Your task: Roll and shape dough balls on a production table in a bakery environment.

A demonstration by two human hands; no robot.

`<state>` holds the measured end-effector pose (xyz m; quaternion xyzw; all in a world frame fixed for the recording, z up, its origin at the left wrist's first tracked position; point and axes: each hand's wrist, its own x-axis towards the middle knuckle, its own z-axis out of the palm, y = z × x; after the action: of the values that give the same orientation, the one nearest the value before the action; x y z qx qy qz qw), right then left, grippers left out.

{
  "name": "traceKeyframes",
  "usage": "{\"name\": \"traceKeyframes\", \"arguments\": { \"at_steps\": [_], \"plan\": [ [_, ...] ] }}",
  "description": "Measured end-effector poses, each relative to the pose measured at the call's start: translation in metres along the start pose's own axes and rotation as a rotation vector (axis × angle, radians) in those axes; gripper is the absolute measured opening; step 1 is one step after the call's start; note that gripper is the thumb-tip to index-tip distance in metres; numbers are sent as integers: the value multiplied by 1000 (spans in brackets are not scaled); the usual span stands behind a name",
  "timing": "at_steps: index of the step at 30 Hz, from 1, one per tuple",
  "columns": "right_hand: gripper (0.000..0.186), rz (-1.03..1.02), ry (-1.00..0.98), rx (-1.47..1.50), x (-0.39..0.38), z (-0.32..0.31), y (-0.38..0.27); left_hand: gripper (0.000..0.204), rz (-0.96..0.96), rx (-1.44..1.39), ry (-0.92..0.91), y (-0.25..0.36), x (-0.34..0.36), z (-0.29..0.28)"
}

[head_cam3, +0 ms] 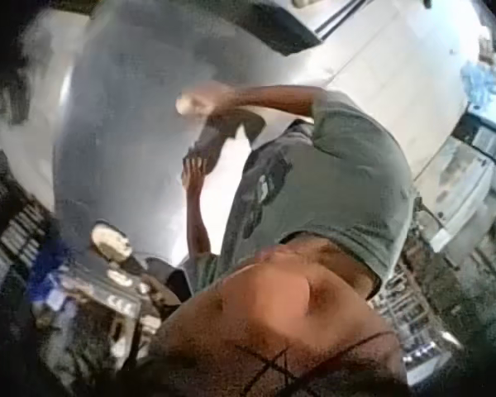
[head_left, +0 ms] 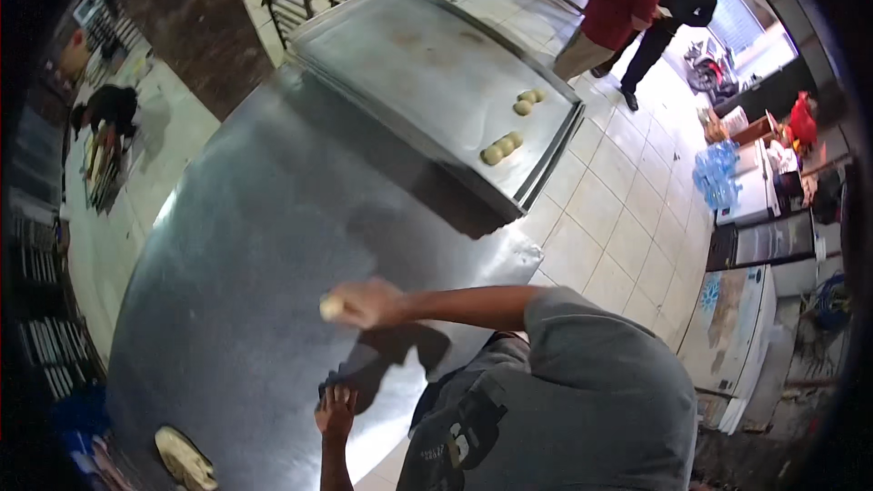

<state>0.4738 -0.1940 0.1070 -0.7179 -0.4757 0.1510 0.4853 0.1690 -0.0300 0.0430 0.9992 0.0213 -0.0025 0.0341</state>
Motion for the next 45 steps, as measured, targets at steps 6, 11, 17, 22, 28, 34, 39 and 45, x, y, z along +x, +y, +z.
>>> {"name": "traceKeyframes", "arguments": {
  "at_steps": [6, 11, 17, 22, 28, 34, 39, 45],
  "plan": [
    [35, 381, 1432, -138, 48, -267, 54, 33, -233, -398, -54, 13, 52, -53],
    [46, 809, 1348, -16, 23, -288, 107, 25, 13, -605, 145, 59, 159, -94],
    [53, 765, 1134, -139, -44, -236, 77, 28, 153, -604, 163, 162, 340, -128],
    [10, 578, 1128, -228, -130, -131, -28, 33, 131, -251, 320, 192, 479, -67],
    [9, 663, 776, -157, -200, -78, -83, 45, 145, -639, 662, 229, 428, -98],
    [12, 569, 204, -43, -162, -35, -39, 7, -258, -881, 579, 80, 191, -58],
    [22, 245, -138, -329, -126, 30, -3, 24, -975, -468, 482, -3, -55, -2],
    [31, -117, -202, -225, -32, 47, 34, 25, -1453, -405, 646, -13, -101, -15]
  ]
}}
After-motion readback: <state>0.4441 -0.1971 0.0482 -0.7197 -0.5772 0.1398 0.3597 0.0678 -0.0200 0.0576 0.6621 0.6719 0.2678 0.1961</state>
